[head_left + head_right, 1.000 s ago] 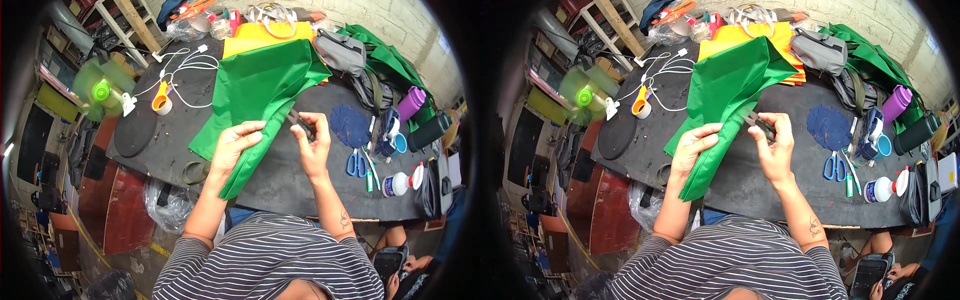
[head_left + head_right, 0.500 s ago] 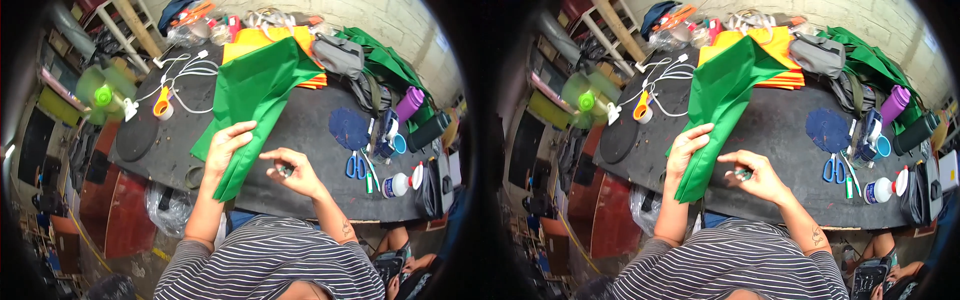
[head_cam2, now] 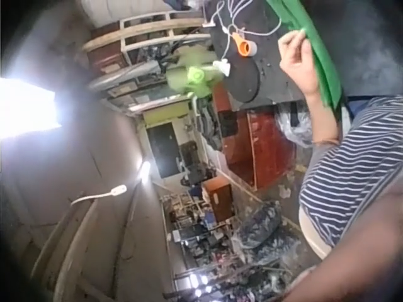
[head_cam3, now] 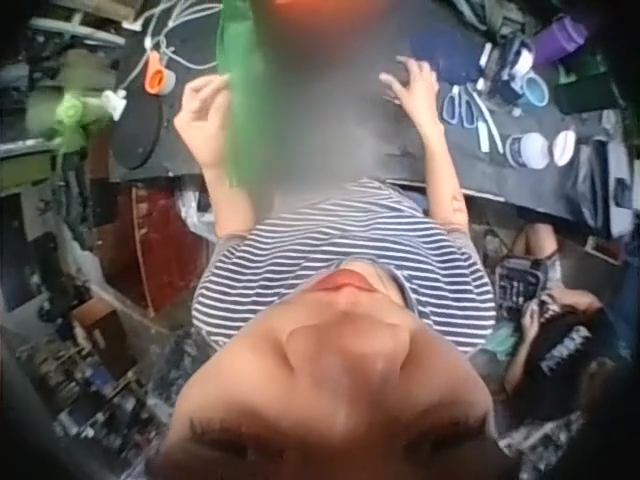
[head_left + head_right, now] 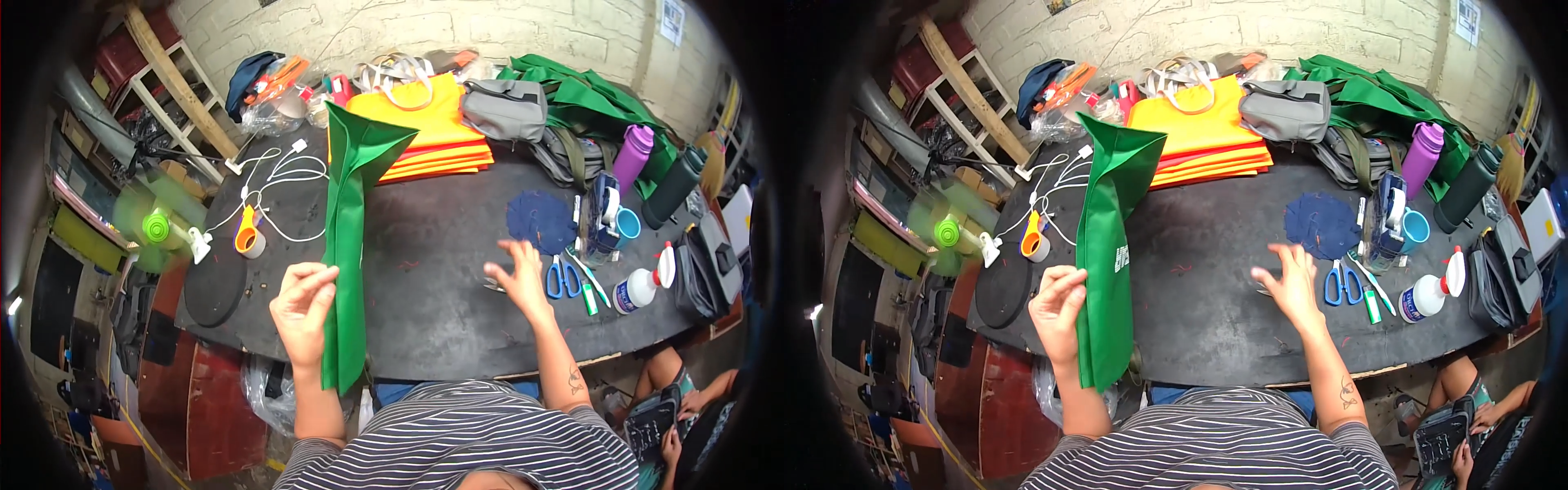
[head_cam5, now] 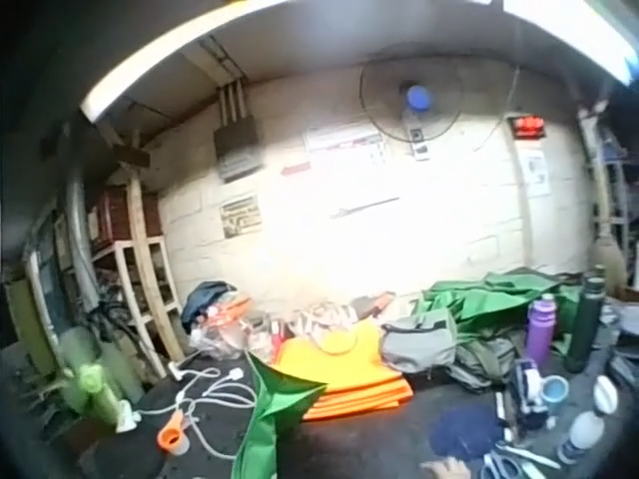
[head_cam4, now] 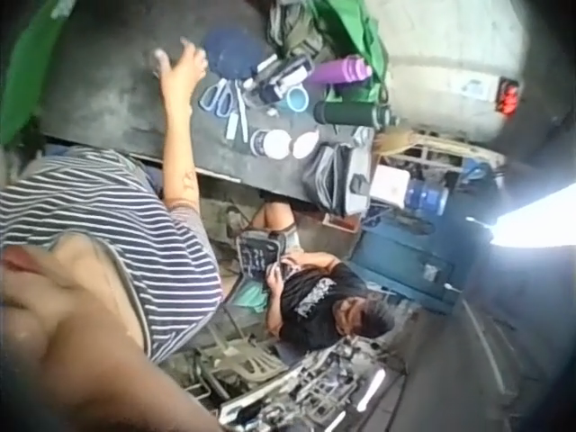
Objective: Inspecting textile bags, trimming loose threads with nippers, and folding them on a workbench.
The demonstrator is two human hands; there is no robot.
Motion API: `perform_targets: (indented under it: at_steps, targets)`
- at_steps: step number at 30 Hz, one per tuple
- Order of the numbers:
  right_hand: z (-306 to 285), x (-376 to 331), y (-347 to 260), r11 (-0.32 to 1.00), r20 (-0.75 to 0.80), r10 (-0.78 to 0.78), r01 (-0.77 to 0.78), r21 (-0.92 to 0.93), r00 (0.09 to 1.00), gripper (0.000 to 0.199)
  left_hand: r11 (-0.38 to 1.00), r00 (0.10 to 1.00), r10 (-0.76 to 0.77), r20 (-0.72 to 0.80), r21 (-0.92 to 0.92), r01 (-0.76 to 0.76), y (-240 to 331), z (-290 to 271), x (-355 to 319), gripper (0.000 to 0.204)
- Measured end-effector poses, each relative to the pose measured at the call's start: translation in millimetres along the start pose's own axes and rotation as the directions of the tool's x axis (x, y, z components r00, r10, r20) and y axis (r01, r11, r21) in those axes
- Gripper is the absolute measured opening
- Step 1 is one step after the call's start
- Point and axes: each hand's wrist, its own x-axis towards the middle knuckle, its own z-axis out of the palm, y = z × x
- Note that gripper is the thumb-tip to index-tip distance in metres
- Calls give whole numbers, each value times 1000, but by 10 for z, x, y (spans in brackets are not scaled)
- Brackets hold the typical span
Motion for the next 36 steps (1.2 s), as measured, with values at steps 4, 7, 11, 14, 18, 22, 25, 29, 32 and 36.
perform_targets:
  at_steps: [4, 7, 11, 14, 18, 22, 25, 29, 32, 36]
  targets:
    - [-168, 567, -337, 571, 142, 37, -138, 809, 989, 60, 974, 957, 32, 288, 205, -94, 28, 364, -127, 23]
    - [-244, 882, -593, 435, 267, -24, -230, 870, 963, 73, 995, 581, -61, 811, 99, -34, -128, 567, -223, 30]
    - [-239, 1137, -333, 521, 390, -56, -306, 797, 919, 56, 977, 709, -109, 697, 206, -52, -496, 483, 131, 28]
    - [-192, 1131, -225, 585, 366, -134, -225, 779, 921, 37, 990, 972, -96, 213, 124, 71, -1097, 132, 840, 13]
    - [-490, 1051, -506, 721, 302, -296, 5, 693, 906, 25, 937, 973, -57, -225, 325, 130, -1790, -598, 1598, 28]
    - [-932, 882, -662, 750, 350, -379, 63, 658, 857, 23, 829, 829, -559, -9, -24, 559, -1802, -460, 1877, 51]
    - [-1129, 739, -1050, 641, 329, -630, 232, 732, 704, 21, 759, 737, -642, 213, 41, 649, -1696, -381, 1997, 26]
    - [-1272, 741, -1337, 696, 177, -677, 542, 471, 714, 24, 940, 947, -320, 21, -114, 320, -1187, -468, 2493, 22]
    - [-1199, 763, -1257, 722, 11, -624, 571, 390, 782, 33, 961, 982, 166, -93, -207, -182, 33, -212, 2821, 19]
    - [-671, 471, -1051, 696, 183, -704, 615, 372, 686, 36, 844, 847, 528, 62, -142, -516, 1094, 29, 2534, 19]
